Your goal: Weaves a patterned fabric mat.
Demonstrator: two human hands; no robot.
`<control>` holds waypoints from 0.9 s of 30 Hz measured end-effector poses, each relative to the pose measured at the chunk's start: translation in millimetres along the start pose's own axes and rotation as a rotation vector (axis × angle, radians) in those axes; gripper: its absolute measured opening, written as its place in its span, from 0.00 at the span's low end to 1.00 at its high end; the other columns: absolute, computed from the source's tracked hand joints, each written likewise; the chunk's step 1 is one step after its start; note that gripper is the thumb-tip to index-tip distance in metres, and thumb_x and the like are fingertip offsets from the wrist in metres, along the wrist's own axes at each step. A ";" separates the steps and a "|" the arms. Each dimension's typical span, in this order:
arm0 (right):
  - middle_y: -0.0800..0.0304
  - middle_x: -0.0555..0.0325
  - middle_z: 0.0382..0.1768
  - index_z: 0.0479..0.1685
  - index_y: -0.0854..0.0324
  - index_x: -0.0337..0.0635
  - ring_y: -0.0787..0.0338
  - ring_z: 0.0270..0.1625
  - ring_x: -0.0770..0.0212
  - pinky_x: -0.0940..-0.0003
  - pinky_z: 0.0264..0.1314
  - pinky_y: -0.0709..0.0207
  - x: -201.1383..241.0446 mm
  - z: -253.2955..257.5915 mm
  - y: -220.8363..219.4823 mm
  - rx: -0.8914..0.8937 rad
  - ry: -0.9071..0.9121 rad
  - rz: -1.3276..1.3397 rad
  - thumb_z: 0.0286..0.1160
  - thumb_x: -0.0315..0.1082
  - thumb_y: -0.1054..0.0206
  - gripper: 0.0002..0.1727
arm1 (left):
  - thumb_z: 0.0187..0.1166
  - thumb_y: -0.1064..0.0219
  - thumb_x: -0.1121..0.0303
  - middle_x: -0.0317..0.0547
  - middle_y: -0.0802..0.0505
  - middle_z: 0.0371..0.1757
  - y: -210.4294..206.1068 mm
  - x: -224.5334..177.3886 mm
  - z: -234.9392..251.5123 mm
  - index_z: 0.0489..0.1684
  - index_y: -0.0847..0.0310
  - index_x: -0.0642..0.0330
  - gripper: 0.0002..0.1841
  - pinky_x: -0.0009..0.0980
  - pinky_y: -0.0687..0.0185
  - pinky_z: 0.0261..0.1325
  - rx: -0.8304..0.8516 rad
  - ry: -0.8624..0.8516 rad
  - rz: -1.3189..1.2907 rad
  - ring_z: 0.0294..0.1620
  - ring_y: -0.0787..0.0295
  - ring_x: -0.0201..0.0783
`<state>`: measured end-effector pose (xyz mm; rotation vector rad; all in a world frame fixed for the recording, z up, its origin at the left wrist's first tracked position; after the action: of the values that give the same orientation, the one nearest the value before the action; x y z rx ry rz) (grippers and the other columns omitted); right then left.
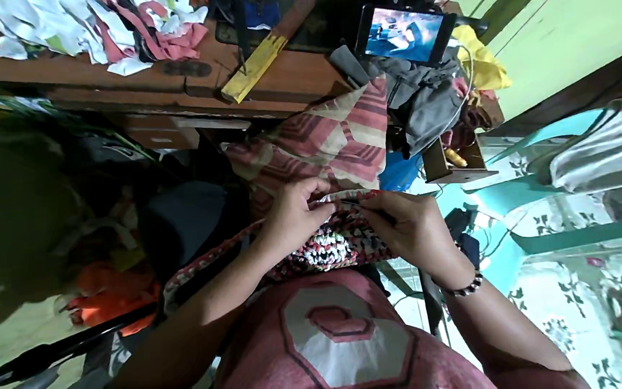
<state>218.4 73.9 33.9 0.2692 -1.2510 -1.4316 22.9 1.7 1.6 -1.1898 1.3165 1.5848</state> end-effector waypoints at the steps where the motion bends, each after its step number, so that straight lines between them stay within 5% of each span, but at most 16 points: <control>1: 0.09 0.63 0.29 0.38 0.09 0.43 0.14 0.28 0.70 0.71 0.29 0.19 0.9 1.7 -0.2 0.000 0.007 -0.026 0.75 0.32 0.34 0.08 | 0.71 0.24 0.76 0.38 0.05 0.42 0.0 -1.7 -0.8 0.48 0.11 0.58 0.10 0.28 0.10 0.45 -0.004 0.001 0.013 0.40 0.08 0.26; 5: 0.11 0.62 0.26 0.36 0.09 0.42 0.14 0.26 0.68 0.68 0.25 0.22 5.8 5.2 2.5 0.007 0.024 -0.093 0.74 0.32 0.34 0.08 | 0.69 0.24 0.76 0.36 0.05 0.38 -1.9 -1.9 -1.6 0.45 0.11 0.57 0.09 0.25 0.13 0.37 -0.023 -0.007 0.018 0.34 0.10 0.25; 20: 0.18 0.54 0.19 0.28 0.15 0.39 0.17 0.18 0.55 0.60 0.14 0.30 33.5 7.4 -19.1 -0.057 0.015 -0.363 0.73 0.29 0.37 0.09 | 0.70 0.22 0.75 0.35 0.05 0.41 -8.2 -4.4 -1.5 0.45 0.11 0.56 0.09 0.27 0.09 0.47 -0.034 -0.006 0.048 0.41 0.08 0.25; 27: 0.20 0.60 0.17 0.26 0.16 0.41 0.19 0.17 0.61 0.62 0.15 0.31 29.4 7.8 -11.8 -0.051 -0.040 -0.262 0.72 0.32 0.36 0.09 | 0.73 0.25 0.74 0.36 0.06 0.40 -0.4 1.0 -1.3 0.46 0.10 0.58 0.07 0.26 0.11 0.44 -0.029 -0.029 -0.039 0.39 0.09 0.25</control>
<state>196.4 51.1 41.7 0.3816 -1.2431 -1.6973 23.3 0.5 0.5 -1.1991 1.2486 1.5917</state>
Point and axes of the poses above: each hand's wrist, its own z-axis towards the middle knuckle, its own y-axis out of the back of the hand, x = y × z, the point moved 3 cm from there along z, towards the middle knuckle
